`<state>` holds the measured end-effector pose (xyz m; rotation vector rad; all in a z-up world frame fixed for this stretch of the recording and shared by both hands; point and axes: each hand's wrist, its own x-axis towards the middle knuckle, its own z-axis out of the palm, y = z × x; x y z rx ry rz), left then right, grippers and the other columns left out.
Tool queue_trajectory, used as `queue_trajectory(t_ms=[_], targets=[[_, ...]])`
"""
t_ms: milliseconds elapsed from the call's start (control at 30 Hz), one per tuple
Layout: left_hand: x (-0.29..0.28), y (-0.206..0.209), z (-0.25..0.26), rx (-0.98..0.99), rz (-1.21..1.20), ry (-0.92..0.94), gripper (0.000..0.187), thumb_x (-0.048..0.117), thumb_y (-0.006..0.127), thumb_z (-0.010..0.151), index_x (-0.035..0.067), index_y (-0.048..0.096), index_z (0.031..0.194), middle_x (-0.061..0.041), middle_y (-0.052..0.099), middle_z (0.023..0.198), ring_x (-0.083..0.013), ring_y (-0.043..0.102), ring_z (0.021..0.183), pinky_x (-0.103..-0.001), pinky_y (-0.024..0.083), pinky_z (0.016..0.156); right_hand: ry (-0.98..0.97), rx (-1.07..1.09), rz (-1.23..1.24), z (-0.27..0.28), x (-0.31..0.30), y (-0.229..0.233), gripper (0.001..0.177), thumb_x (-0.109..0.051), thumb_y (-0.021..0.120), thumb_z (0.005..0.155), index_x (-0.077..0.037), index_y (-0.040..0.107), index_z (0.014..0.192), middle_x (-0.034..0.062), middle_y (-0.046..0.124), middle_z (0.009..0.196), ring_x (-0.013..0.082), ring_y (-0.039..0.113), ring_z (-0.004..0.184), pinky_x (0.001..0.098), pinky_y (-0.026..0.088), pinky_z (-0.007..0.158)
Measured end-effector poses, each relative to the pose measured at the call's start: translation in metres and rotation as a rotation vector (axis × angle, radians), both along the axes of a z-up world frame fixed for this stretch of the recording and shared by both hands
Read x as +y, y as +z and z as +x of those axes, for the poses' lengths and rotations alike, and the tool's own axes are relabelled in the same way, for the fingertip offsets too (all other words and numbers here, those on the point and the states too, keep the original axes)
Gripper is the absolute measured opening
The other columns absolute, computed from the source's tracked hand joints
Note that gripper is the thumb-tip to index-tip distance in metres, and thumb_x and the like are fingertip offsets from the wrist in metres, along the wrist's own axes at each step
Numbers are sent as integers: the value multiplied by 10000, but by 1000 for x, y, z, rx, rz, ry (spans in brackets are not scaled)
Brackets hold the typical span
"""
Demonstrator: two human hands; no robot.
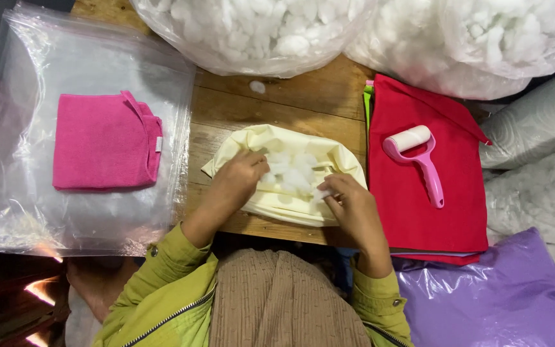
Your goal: A person uses a lint roller on a pillowcase and then manually stuffs it with fiberfill from large bags.
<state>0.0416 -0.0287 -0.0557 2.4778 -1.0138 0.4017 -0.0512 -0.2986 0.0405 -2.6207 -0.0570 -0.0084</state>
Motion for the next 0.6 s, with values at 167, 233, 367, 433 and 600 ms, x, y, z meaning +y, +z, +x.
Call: queue_trajectory(t_ms=[167,233,367,433,600], targets=[[12,66,-16,-203,5,204,203,89,689,892,162,754,1069,-99,643,1228,-336,596,1220,-388,531,839,-35,-141,-73,-7,0,34,449,-140,784,831,-267,703,1254,94,647,1274,369,656,1173,481,539,957],[4,68,-25,-38,-33,96,543,50,725,698,125,714,1235,-180,578,1352,-457,523,1314,-560,496,960,60,-196,-66,-6,5,28,494,-111,762,845,-258,685,1310,128,612,1335,392,612,1217,491,505,990],[-20,62,-36,109,-88,45,605,215,652,755,119,635,1352,-191,541,1390,-466,476,1366,-582,425,1032,121,-137,-39,13,41,4,503,-191,738,889,-248,640,1380,185,571,1377,456,597,1223,534,518,972],[-29,47,-32,79,15,175,642,383,782,777,64,641,1317,-225,557,1363,-479,476,1362,-605,409,1039,97,-95,-109,24,54,-23,408,-221,717,914,-258,650,1315,156,579,1377,373,669,1165,467,567,934],[-18,0,-18,22,7,202,214,184,807,789,105,743,977,-140,594,1238,-420,535,1293,-528,453,982,26,-132,-97,23,29,-29,114,-218,733,912,-283,740,1005,-31,718,1053,220,739,987,338,580,856]])
